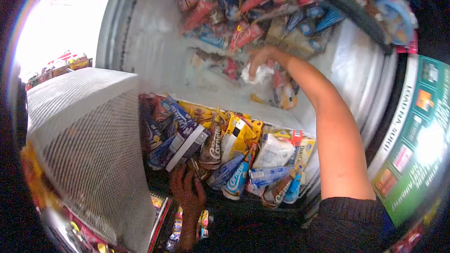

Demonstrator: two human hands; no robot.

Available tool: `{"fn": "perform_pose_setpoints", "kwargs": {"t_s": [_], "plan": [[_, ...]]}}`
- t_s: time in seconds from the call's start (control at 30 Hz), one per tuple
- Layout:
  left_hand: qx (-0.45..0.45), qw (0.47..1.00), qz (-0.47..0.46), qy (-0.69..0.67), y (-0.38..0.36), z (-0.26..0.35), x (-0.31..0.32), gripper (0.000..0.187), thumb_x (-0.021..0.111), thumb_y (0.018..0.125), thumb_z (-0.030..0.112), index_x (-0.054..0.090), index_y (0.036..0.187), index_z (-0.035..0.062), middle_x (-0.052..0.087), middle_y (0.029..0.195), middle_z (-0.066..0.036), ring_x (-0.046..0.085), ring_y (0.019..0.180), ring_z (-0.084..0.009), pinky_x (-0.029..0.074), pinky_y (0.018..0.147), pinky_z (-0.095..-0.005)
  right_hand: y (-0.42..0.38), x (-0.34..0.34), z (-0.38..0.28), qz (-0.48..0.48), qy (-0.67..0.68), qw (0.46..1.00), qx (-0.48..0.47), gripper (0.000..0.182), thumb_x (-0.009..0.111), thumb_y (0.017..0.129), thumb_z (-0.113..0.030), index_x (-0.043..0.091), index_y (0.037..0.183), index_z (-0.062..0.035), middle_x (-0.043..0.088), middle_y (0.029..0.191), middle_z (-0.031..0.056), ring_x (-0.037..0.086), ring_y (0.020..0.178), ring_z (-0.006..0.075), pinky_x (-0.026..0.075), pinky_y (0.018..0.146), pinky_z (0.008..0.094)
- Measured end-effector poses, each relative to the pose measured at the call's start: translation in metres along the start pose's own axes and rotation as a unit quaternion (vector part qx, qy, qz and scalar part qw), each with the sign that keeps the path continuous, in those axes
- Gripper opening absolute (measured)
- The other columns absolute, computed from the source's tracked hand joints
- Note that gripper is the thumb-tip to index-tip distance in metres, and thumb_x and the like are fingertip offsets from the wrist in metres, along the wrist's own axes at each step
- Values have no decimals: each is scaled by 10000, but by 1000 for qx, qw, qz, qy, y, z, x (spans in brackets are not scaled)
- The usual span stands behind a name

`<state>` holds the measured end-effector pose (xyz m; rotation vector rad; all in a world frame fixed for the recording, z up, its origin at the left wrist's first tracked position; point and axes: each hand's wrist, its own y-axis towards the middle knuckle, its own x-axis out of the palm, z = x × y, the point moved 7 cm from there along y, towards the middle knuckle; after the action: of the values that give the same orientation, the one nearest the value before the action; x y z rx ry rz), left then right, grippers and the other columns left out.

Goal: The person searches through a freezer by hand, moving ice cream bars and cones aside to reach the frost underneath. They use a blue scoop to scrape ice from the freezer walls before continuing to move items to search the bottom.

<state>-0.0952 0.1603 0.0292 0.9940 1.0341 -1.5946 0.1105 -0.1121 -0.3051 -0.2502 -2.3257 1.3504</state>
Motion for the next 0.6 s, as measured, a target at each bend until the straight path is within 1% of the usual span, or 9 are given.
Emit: {"fn": "perform_pose_setpoints", "kwargs": {"t_s": [0.07,0.13,0.17,0.2,0.27,0.33,0.4,0.47,0.6], "plan": [[5,1000,14,-18,-1,6,-8,241,535,825,110,540,1051,25,496,1176,-169,463,1104,-361,342,955,-513,-44,1,-19,12,11,1000,11,670,800,570,-340,580,1156,-101,373,1392,115,234,1323,299,299,1016,470],[2,1000,17,-24,-3,4,-7,217,526,835,110,537,1034,24,496,1165,-171,457,1108,-359,340,958,-511,-99,17,-49,-91,100,991,-17,577,796,610,-255,598,1119,-70,485,1297,121,350,1268,245,360,978,445],[14,999,39,-32,-3,7,-10,217,526,835,110,537,1034,24,496,1165,-171,457,1108,-359,340,958,-511,-139,11,-68,5,114,993,7,323,695,709,-36,590,1014,-53,644,931,61,624,829,175,520,692,338],[13,999,39,-34,-4,7,-11,205,524,839,113,536,1023,22,498,1159,-173,456,1107,-358,339,959,-508,-179,11,-88,30,107,994,7,323,695,709,-36,590,1014,-53,644,931,61,624,829,175,520,692,338],[24,998,54,-38,-5,8,-16,192,523,844,115,535,1011,20,499,1152,-174,454,1107,-357,339,960,-504,-252,29,-138,-51,85,990,-99,310,692,712,-30,593,1005,-50,648,927,58,628,812,156,522,676,328],[22,997,58,-45,-8,8,-17,189,525,846,119,531,1007,19,499,1143,-177,452,1106,-358,333,963,-502,-307,23,-163,-16,60,988,-139,443,694,704,-22,549,1122,-46,637,990,78,623,881,180,522,701,338],[36,996,74,-43,-9,9,-21,205,523,850,124,527,1026,18,497,1138,-179,456,1095,-357,336,956,-495,-371,3,-179,126,52,979,-154,501,696,691,-42,521,1160,-36,619,1036,95,618,906,209,527,734,361],[24,996,59,-59,-10,7,-18,221,521,852,128,527,1041,13,498,1131,-178,462,1083,-355,339,947,-486,-429,-1,-208,61,8,975,-212,508,696,692,-105,518,1162,-29,609,1050,107,618,910,231,532,751,384],[23,996,67,-52,-11,8,-20,230,526,847,125,534,1044,8,502,1115,-177,471,1068,-351,356,926,-479,-525,-77,-218,248,27,937,-245,464,672,729,-188,534,1148,-44,609,1026,99,619,892,192,532,742,324]]}}
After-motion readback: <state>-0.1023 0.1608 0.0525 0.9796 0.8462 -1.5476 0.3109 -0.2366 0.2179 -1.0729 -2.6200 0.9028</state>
